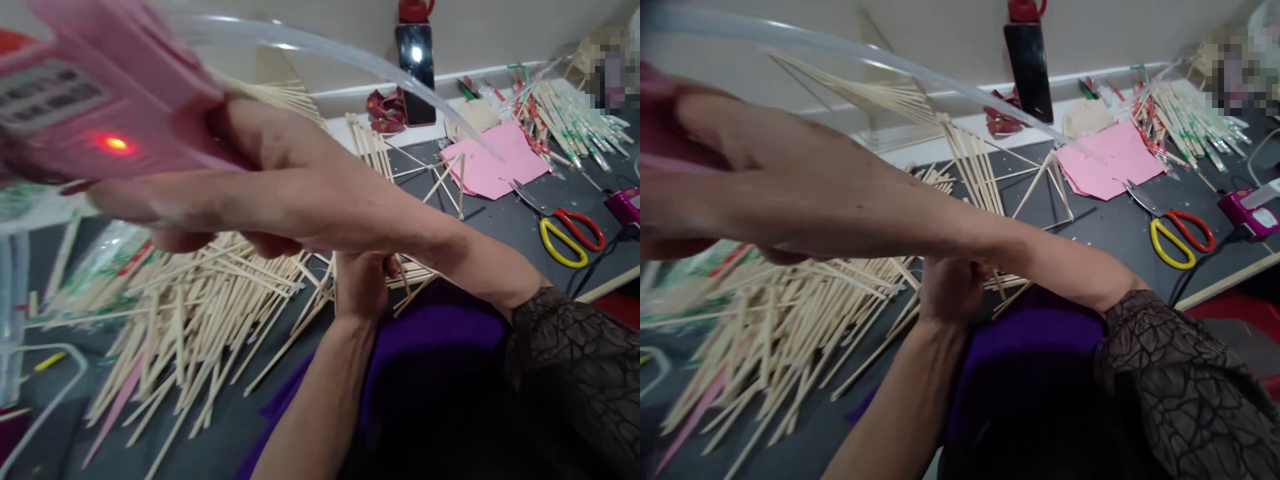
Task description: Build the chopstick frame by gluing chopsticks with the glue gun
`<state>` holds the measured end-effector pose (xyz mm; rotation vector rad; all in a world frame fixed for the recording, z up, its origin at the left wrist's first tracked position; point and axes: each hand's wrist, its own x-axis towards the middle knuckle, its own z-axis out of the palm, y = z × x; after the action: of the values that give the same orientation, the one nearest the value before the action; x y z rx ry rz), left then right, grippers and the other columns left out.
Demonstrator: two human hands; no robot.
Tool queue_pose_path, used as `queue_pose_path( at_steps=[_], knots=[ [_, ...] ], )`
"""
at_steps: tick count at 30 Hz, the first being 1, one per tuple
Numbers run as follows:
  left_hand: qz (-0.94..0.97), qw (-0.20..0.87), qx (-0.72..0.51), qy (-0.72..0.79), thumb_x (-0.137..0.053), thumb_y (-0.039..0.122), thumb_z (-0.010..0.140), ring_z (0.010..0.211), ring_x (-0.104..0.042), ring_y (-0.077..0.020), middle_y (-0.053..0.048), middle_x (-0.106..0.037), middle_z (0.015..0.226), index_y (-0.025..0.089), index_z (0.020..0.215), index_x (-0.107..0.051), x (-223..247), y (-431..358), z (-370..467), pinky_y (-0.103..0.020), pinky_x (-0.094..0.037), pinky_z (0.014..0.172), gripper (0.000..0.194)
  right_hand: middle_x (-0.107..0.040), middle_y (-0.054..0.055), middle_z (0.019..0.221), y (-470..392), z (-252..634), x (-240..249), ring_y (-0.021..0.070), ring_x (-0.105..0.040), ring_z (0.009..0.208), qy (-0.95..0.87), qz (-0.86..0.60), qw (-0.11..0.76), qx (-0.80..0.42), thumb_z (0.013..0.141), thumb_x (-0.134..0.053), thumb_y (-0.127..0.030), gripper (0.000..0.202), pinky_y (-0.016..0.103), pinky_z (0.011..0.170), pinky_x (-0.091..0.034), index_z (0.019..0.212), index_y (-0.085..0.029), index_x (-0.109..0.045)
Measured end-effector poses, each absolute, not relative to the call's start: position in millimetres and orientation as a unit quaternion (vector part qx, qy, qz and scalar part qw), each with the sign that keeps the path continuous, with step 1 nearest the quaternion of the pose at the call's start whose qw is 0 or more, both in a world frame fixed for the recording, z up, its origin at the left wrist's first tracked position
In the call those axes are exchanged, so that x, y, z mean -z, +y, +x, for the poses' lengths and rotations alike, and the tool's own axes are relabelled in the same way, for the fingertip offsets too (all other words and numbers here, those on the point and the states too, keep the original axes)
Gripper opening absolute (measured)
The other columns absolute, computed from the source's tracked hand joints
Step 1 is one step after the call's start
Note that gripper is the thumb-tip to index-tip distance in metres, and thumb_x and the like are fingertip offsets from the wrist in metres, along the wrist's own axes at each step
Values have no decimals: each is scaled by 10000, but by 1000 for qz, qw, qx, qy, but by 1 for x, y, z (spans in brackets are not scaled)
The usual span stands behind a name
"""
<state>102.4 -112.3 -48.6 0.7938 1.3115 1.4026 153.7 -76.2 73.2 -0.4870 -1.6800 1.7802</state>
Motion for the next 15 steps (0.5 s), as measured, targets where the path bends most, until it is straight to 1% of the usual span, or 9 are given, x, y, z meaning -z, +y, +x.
queue_pose_path(
  at_steps=[1, 2, 3, 5, 7, 9, 11, 13, 15],
  knots=[
    [330, 504, -589, 539, -585, 179, 595, 333, -387, -63, 52, -419, 345, 197, 412, -490, 50, -112, 104, -179, -318, 372, 208, -528, -186, 489, -76, 156, -73, -39, -481, 501, -632, -168, 328, -681, 896, -568, -192, 230, 72, 405, -349, 736, -240, -411],
    [329, 504, -595, 532, -605, 195, 596, 320, -369, -58, 56, -420, 345, 196, 417, -497, 51, -112, 105, -180, -303, 356, 209, -545, -178, 502, -76, 159, -73, -38, -479, 490, -623, -150, 344, -687, 891, -575, -266, 198, 77, 404, -341, 760, -230, -432],
    [328, 508, -596, 527, -625, 210, 599, 314, -359, -53, 59, -431, 355, 195, 430, -506, 52, -112, 106, -179, -293, 346, 208, -553, -165, 512, -76, 162, -74, -34, -464, 474, -613, -132, 359, -691, 882, -572, -363, 219, 88, 401, -333, 777, -218, -448],
    [329, 519, -595, 518, -651, 228, 611, 315, -356, -43, 57, -478, 396, 188, 467, -532, 52, -111, 108, -174, -280, 335, 191, -550, -141, 538, -77, 168, -77, -26, -400, 438, -613, -106, 384, -682, 856, -513, -560, 376, 110, 394, -304, 795, -192, -464],
    [334, 528, -592, 510, -660, 236, 630, 327, -374, -36, 46, -539, 451, 181, 512, -567, 51, -112, 109, -169, -281, 337, 160, -542, -125, 580, -78, 172, -83, -24, -381, 438, -652, -102, 396, -638, 848, -429, -656, 479, 111, 398, -287, 804, -180, -455],
    [341, 532, -589, 504, -672, 253, 643, 329, -377, -30, 38, -574, 482, 175, 548, -595, 49, -113, 111, -168, -275, 337, 145, -548, -116, 618, -80, 175, -90, -22, -395, 438, -698, -129, 400, -580, 877, -310, -664, 504, 104, 398, -279, 820, -181, -441],
    [345, 533, -594, 495, -684, 271, 645, 320, -371, -28, 36, -581, 483, 174, 562, -606, 48, -113, 113, -171, -260, 332, 149, -560, -112, 633, -83, 177, -95, -13, -464, 460, -698, -174, 428, -547, 900, -177, -639, 516, 97, 428, -314, 834, -193, -426],
    [348, 531, -603, 483, -683, 268, 642, 312, -368, -33, 41, -554, 448, 179, 538, -592, 48, -112, 114, -175, -245, 329, 165, -579, -101, 664, -89, 178, -98, 24, -600, 589, -659, -230, 446, -560, 903, -116, -628, 540, 115, 516, -413, 850, -196, -436],
    [341, 530, -607, 484, -672, 249, 639, 316, -370, -38, 57, -500, 400, 188, 509, -559, 50, -111, 116, -172, -250, 342, 183, -606, -91, 714, -97, 178, -96, 81, -685, 784, -586, -298, 441, -611, 899, -133, -651, 568, 164, 627, -498, 886, -197, -475]
  ],
)
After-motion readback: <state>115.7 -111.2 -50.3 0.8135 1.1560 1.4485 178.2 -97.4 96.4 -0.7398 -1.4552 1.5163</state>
